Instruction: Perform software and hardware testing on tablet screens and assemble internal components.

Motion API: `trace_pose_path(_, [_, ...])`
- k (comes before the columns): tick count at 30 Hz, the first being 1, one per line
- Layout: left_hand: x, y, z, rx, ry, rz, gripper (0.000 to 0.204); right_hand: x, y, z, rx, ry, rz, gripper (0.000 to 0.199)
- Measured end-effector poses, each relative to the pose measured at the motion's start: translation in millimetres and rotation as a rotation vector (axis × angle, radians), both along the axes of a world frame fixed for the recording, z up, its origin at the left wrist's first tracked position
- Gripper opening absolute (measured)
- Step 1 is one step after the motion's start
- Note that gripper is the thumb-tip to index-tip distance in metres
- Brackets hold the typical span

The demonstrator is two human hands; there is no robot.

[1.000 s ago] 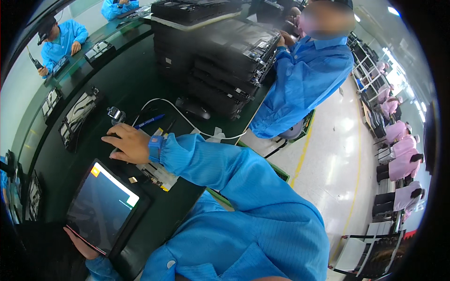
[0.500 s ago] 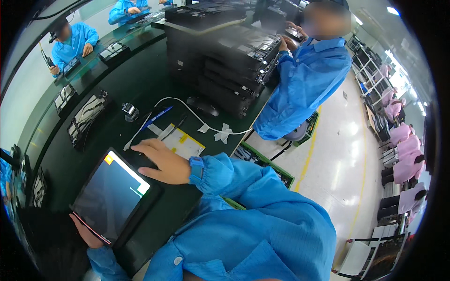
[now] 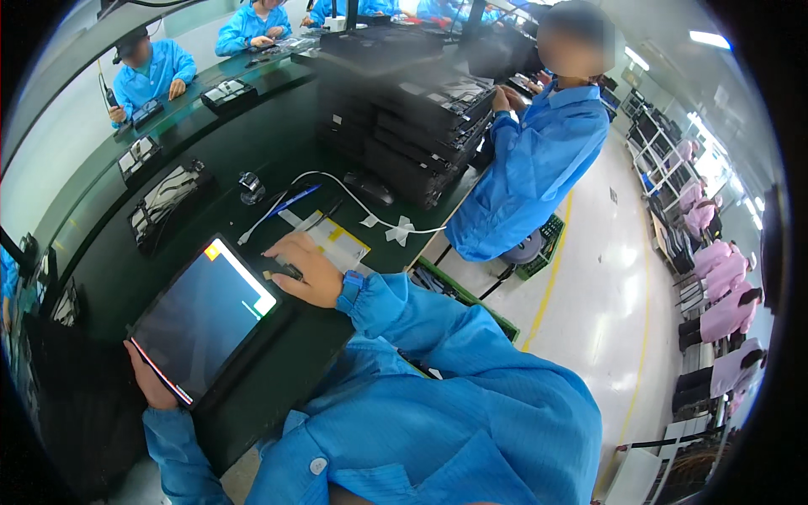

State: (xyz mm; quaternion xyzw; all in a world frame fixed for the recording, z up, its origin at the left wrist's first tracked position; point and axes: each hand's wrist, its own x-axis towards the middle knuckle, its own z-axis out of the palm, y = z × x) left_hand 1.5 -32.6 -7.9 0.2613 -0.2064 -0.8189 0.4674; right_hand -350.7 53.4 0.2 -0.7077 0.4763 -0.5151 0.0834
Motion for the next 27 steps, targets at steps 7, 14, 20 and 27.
trace_pose_path(7, [-1.9, 4.7, 6.4, -0.038, -0.050, -0.036, 0.061, 0.6, -4.4, -6.2, -0.020, 0.041, -0.036, 0.033])
trace_pose_path(14, [-1.0, 2.0, 3.4, -0.126, -0.045, -0.063, 0.061, -0.9, -4.9, -5.2, -0.026, 0.048, -0.037, 0.031])
trace_pose_path(20, [-2.4, 4.9, 8.0, -0.033, -0.053, -0.044, 0.062, -0.7, -6.2, -6.5, -0.058, 0.030, -0.042, 0.030])
trace_pose_path(27, [-7.2, 6.5, 12.2, -0.024, -0.021, -0.089, 0.061, 2.0, -1.8, -0.2, -0.027, 0.012, -0.035, 0.029])
